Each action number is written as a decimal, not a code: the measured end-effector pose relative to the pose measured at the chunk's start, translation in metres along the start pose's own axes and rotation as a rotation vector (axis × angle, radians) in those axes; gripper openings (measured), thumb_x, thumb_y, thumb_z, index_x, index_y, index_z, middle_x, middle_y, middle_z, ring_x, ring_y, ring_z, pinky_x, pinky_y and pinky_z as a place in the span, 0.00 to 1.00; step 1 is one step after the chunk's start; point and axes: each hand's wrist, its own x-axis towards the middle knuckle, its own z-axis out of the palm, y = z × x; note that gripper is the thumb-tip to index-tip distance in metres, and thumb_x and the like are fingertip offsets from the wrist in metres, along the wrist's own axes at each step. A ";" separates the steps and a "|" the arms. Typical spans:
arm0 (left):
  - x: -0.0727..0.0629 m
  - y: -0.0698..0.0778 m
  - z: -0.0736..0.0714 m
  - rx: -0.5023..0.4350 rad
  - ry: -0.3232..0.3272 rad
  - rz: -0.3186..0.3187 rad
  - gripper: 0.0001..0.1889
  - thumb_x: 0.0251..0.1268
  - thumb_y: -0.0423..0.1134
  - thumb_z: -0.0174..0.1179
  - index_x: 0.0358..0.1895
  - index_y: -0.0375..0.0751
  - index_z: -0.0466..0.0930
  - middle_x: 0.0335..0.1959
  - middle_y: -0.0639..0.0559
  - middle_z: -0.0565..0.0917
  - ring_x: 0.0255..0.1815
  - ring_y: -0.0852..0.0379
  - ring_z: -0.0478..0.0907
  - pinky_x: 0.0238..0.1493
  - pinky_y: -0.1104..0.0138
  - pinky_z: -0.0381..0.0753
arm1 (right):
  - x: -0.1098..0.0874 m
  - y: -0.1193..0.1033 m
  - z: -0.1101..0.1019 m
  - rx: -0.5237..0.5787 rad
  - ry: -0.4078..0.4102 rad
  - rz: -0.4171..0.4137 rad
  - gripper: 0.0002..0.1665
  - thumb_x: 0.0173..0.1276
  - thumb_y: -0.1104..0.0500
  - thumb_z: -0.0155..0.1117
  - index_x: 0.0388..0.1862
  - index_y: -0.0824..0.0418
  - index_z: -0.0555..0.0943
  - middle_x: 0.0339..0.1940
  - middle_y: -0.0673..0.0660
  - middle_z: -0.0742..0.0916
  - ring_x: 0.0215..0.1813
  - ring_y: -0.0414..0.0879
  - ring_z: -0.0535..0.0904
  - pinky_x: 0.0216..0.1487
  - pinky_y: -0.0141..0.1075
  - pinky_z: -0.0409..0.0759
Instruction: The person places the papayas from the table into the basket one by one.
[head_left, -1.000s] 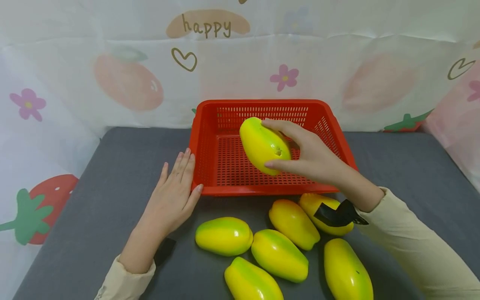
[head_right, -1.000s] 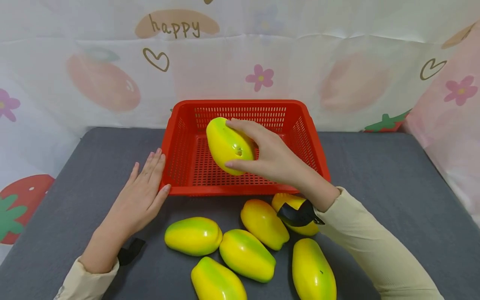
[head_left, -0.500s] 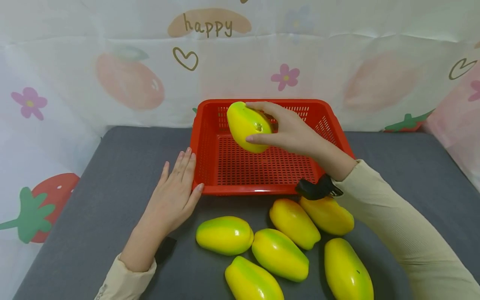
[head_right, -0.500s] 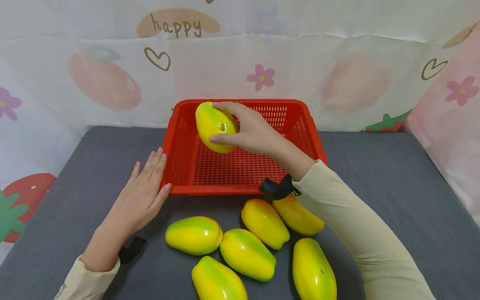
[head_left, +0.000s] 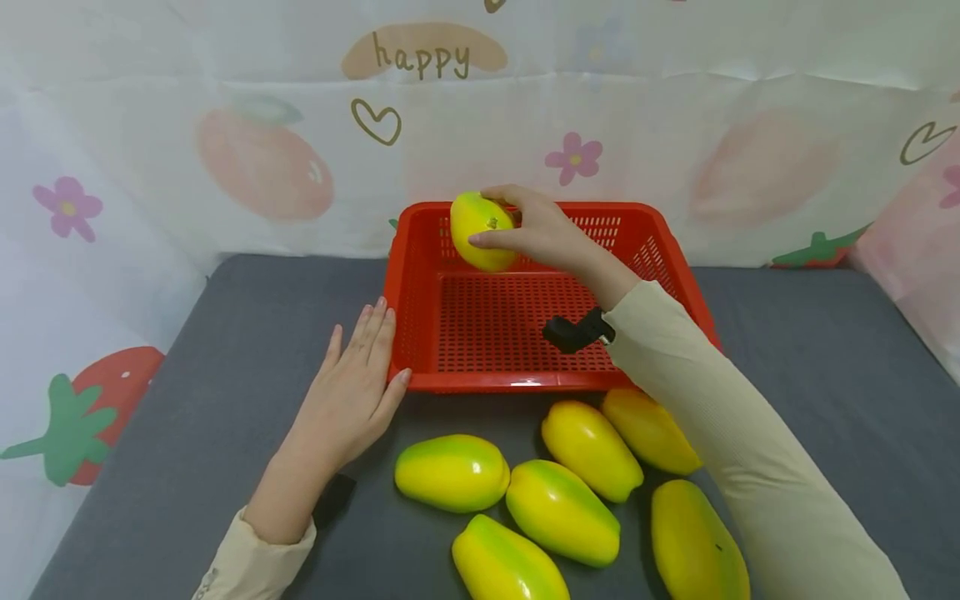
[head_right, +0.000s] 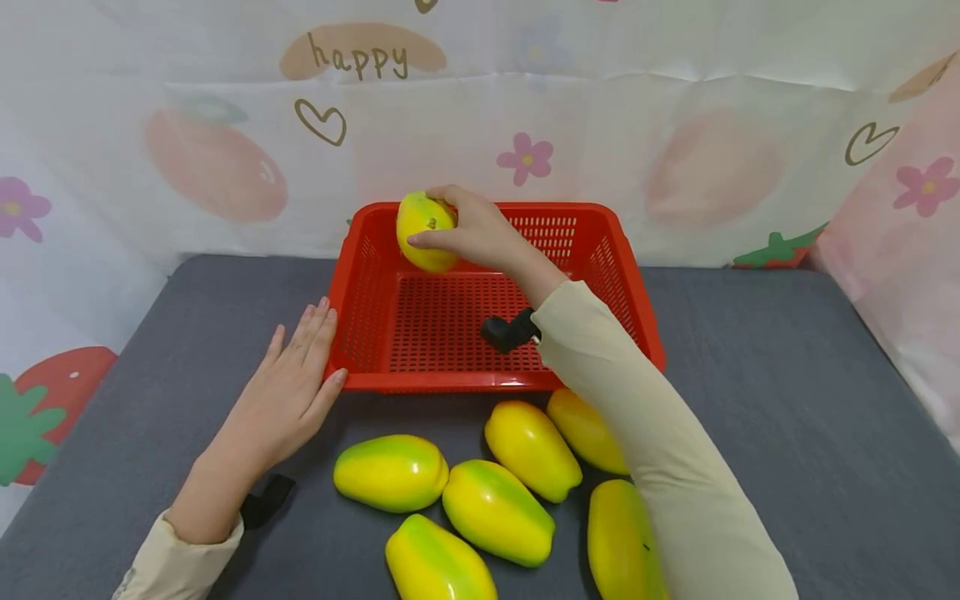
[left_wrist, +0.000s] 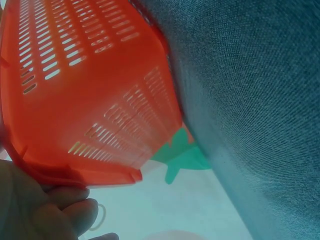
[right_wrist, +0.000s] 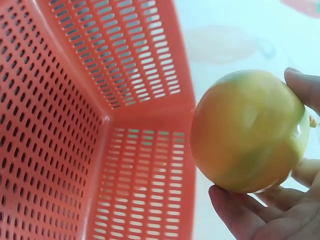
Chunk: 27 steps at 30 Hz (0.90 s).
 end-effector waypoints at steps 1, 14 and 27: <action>0.000 0.000 0.000 -0.001 -0.002 -0.001 0.37 0.72 0.49 0.44 0.73 0.29 0.42 0.75 0.39 0.44 0.75 0.44 0.40 0.71 0.46 0.39 | 0.004 0.002 0.002 0.008 0.000 0.003 0.42 0.61 0.51 0.67 0.71 0.59 0.62 0.63 0.56 0.73 0.55 0.50 0.70 0.54 0.41 0.73; -0.001 0.000 -0.001 -0.002 -0.002 0.000 0.37 0.72 0.48 0.45 0.73 0.29 0.43 0.75 0.39 0.44 0.75 0.44 0.41 0.70 0.45 0.40 | 0.035 0.019 0.033 0.065 -0.072 0.119 0.39 0.62 0.49 0.64 0.69 0.61 0.64 0.59 0.58 0.74 0.53 0.50 0.70 0.52 0.40 0.73; -0.001 -0.001 0.000 0.008 0.015 0.011 0.37 0.72 0.49 0.45 0.73 0.29 0.44 0.76 0.39 0.44 0.75 0.45 0.41 0.70 0.45 0.41 | 0.048 0.025 0.059 -0.022 -0.156 0.150 0.39 0.62 0.48 0.63 0.68 0.65 0.65 0.57 0.60 0.76 0.54 0.52 0.71 0.58 0.41 0.71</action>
